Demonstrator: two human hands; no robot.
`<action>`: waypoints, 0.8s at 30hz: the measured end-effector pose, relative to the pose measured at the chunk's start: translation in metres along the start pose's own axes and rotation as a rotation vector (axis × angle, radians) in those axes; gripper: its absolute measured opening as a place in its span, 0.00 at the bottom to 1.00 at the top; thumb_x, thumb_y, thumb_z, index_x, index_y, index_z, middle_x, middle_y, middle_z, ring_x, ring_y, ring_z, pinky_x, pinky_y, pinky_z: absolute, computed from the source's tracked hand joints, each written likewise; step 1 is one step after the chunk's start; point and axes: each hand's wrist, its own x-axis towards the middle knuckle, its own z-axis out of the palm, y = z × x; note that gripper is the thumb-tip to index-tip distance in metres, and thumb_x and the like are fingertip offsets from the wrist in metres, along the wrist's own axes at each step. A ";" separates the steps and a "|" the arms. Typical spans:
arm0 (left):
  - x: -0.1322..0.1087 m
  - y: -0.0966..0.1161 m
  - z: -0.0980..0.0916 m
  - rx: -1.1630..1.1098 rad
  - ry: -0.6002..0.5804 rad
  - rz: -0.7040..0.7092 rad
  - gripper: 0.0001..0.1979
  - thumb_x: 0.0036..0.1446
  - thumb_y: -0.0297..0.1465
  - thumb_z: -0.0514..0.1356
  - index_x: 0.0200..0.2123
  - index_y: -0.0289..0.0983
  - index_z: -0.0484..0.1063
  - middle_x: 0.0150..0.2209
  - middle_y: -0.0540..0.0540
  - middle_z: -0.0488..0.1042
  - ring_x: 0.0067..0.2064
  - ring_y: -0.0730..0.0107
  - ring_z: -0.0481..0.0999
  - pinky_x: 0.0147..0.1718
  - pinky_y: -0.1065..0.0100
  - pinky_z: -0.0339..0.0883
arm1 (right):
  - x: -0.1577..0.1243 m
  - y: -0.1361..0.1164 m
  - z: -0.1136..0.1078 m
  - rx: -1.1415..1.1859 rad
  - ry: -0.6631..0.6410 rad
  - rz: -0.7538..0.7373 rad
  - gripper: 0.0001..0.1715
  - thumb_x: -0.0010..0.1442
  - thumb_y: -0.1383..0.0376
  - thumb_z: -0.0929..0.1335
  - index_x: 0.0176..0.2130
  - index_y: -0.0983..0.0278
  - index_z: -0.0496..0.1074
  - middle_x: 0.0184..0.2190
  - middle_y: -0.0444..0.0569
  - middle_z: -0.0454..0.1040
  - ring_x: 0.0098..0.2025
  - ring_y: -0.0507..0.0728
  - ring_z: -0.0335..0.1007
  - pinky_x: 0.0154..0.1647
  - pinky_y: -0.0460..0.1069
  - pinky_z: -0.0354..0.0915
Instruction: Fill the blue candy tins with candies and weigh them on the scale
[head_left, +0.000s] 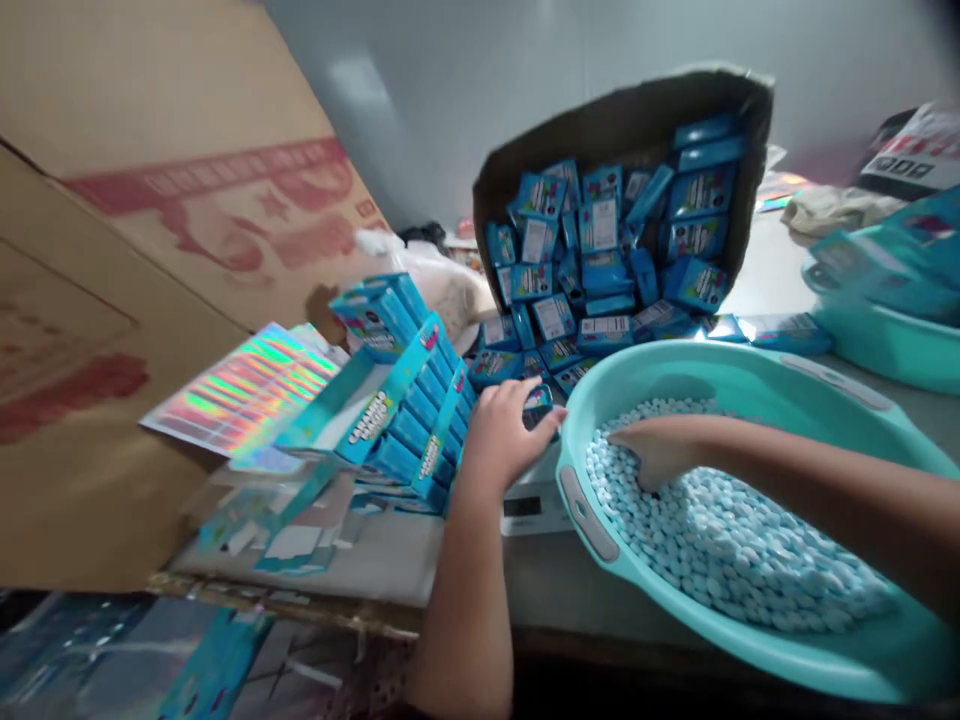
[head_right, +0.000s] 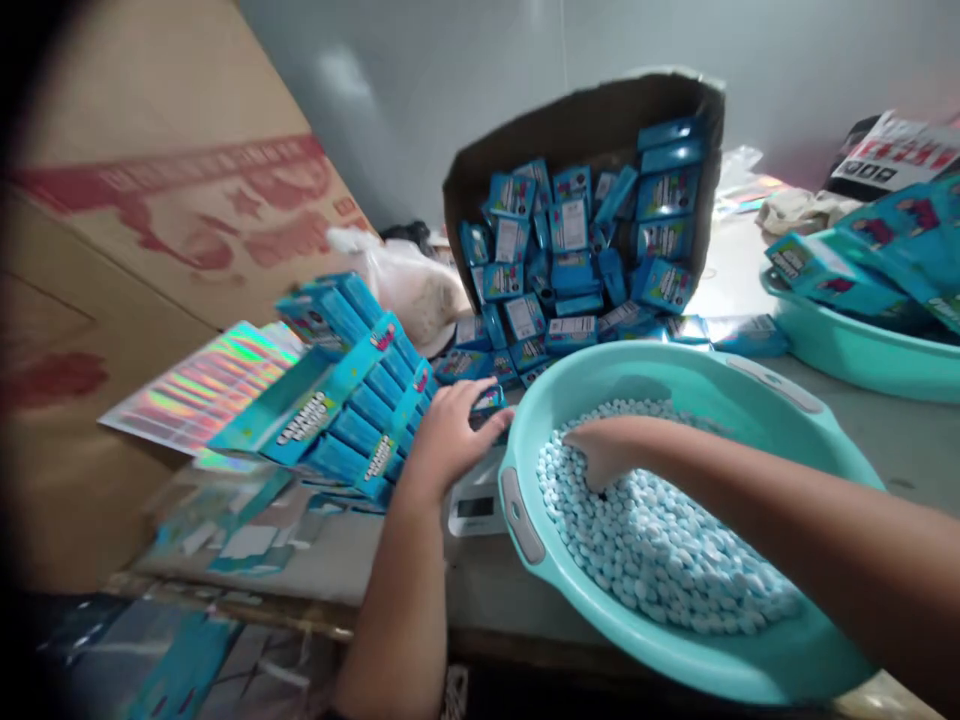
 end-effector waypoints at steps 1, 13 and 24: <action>0.001 0.003 0.005 0.034 0.035 -0.041 0.28 0.58 0.52 0.62 0.53 0.39 0.75 0.50 0.39 0.77 0.54 0.47 0.72 0.55 0.50 0.67 | 0.000 -0.001 -0.001 0.002 -0.015 -0.003 0.44 0.40 0.64 0.72 0.58 0.59 0.72 0.52 0.59 0.78 0.52 0.71 0.76 0.52 0.58 0.72; -0.005 0.050 -0.114 0.197 0.745 -0.025 0.15 0.58 0.46 0.64 0.43 0.44 0.73 0.41 0.46 0.78 0.45 0.56 0.78 0.50 0.55 0.71 | -0.003 -0.003 -0.005 -0.027 -0.037 -0.003 0.51 0.38 0.61 0.73 0.59 0.28 0.66 0.54 0.45 0.77 0.60 0.70 0.71 0.53 0.58 0.71; 0.035 -0.004 -0.230 0.441 0.186 -0.498 0.29 0.52 0.58 0.60 0.42 0.40 0.76 0.38 0.38 0.81 0.38 0.48 0.79 0.32 0.61 0.64 | 0.010 0.006 -0.001 -0.025 -0.103 0.000 0.62 0.31 0.61 0.73 0.64 0.32 0.60 0.59 0.45 0.74 0.62 0.69 0.70 0.57 0.57 0.66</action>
